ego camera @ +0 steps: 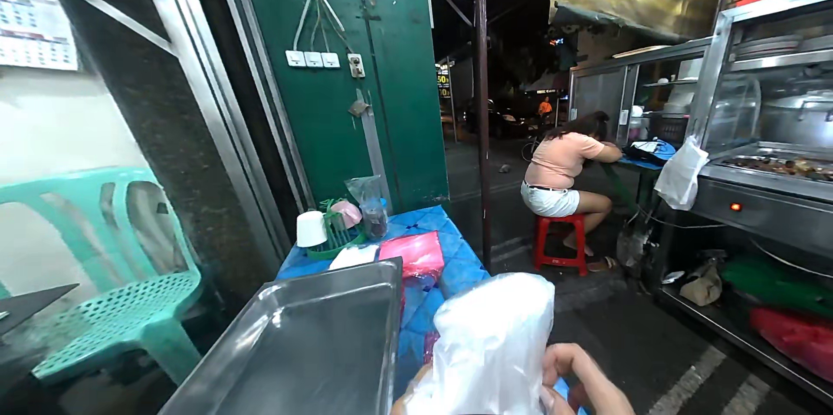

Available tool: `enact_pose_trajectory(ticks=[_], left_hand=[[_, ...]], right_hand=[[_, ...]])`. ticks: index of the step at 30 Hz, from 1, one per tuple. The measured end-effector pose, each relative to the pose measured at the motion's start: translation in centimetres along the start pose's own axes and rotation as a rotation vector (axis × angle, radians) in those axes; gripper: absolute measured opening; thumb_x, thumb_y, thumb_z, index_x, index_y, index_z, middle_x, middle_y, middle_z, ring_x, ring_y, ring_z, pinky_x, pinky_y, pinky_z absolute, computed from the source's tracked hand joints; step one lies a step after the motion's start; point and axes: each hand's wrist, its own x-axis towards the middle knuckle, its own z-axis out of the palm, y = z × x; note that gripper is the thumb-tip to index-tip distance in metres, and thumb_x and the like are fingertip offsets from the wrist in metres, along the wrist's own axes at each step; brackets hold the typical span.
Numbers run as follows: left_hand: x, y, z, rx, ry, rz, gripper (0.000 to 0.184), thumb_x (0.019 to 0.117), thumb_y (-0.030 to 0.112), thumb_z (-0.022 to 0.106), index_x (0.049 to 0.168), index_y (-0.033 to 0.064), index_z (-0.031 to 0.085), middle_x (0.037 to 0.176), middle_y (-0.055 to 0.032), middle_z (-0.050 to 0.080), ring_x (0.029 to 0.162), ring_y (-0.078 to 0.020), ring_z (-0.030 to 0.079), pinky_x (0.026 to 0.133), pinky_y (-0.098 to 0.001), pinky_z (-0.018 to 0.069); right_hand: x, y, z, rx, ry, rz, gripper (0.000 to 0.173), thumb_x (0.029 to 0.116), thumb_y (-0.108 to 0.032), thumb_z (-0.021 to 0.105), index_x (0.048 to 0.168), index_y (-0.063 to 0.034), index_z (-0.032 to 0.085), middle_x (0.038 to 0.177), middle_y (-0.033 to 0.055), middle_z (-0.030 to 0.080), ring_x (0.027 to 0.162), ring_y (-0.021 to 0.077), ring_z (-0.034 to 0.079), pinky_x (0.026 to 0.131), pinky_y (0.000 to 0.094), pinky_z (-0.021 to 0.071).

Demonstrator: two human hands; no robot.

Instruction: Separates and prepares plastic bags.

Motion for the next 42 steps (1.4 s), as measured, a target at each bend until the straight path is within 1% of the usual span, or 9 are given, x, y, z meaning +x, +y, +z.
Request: enact_pose_trajectory(ticks=[4, 7, 11, 18, 22, 25, 31, 36, 42], left_hand=[[2.5, 1.7, -1.3, -0.143, -0.033, 0.237, 0.06, 0.0877, 0.004, 0.069, 0.134, -0.0232, 0.043, 0.133, -0.0179, 0.061, 0.121, -0.004, 0.06, 0.107, -0.0236, 0.0482], [4.5, 4.2, -1.1, -0.199, -0.105, 0.274, 0.058, 0.0958, 0.01, 0.057, 0.142, -0.0204, 0.038, 0.14, -0.0192, 0.058, 0.124, -0.0088, 0.059, 0.107, -0.026, 0.049], [2.1, 3.5, 0.9, -0.089, 0.083, -0.181, 0.043, 0.0982, -0.003, 0.048, 0.135, -0.0213, 0.036, 0.118, -0.0191, 0.058, 0.105, 0.0002, 0.056, 0.095, -0.0159, 0.0458], [-0.8, 1.2, -0.3, 0.171, -0.031, -0.234, 0.072, 0.0794, -0.002, 0.072, 0.139, -0.0218, 0.039, 0.131, -0.0311, 0.058, 0.12, -0.0187, 0.059, 0.105, -0.0305, 0.046], [2.1, 2.9, -0.8, -0.074, 0.005, 0.041, 0.06, 0.0838, 0.006, 0.076, 0.132, -0.0164, 0.048, 0.115, -0.009, 0.07, 0.104, -0.0002, 0.066, 0.095, -0.0201, 0.0544], [3.0, 3.5, -0.3, -0.183, 0.056, 0.065, 0.049, 0.0913, 0.002, 0.057, 0.134, -0.0176, 0.045, 0.119, -0.0088, 0.066, 0.106, 0.0018, 0.063, 0.096, -0.018, 0.052], [0.2, 2.0, 1.5, 0.194, 0.083, -0.085, 0.063, 0.0781, 0.001, 0.075, 0.129, -0.0233, 0.048, 0.118, -0.0238, 0.066, 0.107, -0.0042, 0.062, 0.099, -0.0196, 0.0467], [-0.5, 2.4, 0.9, 0.229, -0.007, -0.11, 0.066, 0.0774, 0.002, 0.078, 0.132, -0.0211, 0.049, 0.122, -0.024, 0.066, 0.113, -0.0076, 0.063, 0.103, -0.022, 0.0465], [1.8, 4.1, 0.6, 0.069, 0.162, -0.04, 0.06, 0.0801, 0.003, 0.071, 0.128, -0.0213, 0.044, 0.11, -0.0144, 0.065, 0.098, 0.0057, 0.06, 0.089, -0.0122, 0.0485]], right_hand=[[4.3, -0.8, -2.1, -0.048, -0.039, -0.182, 0.078, 0.0934, -0.048, 0.068, 0.148, 0.0023, 0.044, 0.137, 0.0144, 0.06, 0.127, 0.0226, 0.057, 0.102, 0.0426, 0.0513], [7.4, -1.2, 0.4, 0.211, -0.086, -0.204, 0.106, 0.0854, -0.066, 0.068, 0.156, 0.0015, 0.027, 0.147, 0.0126, 0.053, 0.131, 0.0166, 0.056, 0.107, 0.0363, 0.0512], [6.5, 0.5, 4.8, 0.305, 0.077, -0.231, 0.094, 0.0938, -0.057, 0.064, 0.149, 0.0123, 0.031, 0.135, 0.0142, 0.059, 0.114, 0.002, 0.062, 0.098, 0.023, 0.0551], [1.9, 7.7, 4.1, 0.133, -0.057, -0.222, 0.092, 0.0999, -0.065, 0.043, 0.148, 0.0127, 0.035, 0.144, 0.0192, 0.054, 0.133, 0.0092, 0.052, 0.114, 0.0309, 0.0425], [4.2, 6.1, 1.3, 0.301, -0.148, -0.207, 0.087, 0.0987, -0.066, 0.045, 0.15, 0.0033, 0.036, 0.143, 0.0088, 0.056, 0.131, 0.0129, 0.054, 0.11, 0.0351, 0.0472], [6.0, 3.9, 1.0, 0.448, -0.129, -0.162, 0.086, 0.1013, -0.066, 0.038, 0.154, 0.0012, 0.034, 0.149, 0.0079, 0.052, 0.136, 0.0122, 0.05, 0.116, 0.037, 0.0416], [3.3, 5.0, 4.5, 0.416, 0.001, -0.176, 0.076, 0.1084, -0.052, 0.031, 0.148, 0.0129, 0.028, 0.145, 0.0089, 0.051, 0.133, 0.0004, 0.048, 0.115, 0.0236, 0.0407], [2.3, 7.7, 3.4, 0.283, -0.056, -0.285, 0.063, 0.108, -0.053, 0.032, 0.145, -0.0024, 0.042, 0.138, -0.0005, 0.057, 0.128, 0.0011, 0.052, 0.111, 0.026, 0.044], [5.7, 2.1, 1.9, 0.303, -0.148, -0.207, 0.082, 0.1042, -0.055, 0.045, 0.152, 0.0084, 0.026, 0.14, 0.01, 0.057, 0.125, 0.005, 0.058, 0.107, 0.0268, 0.0503]])
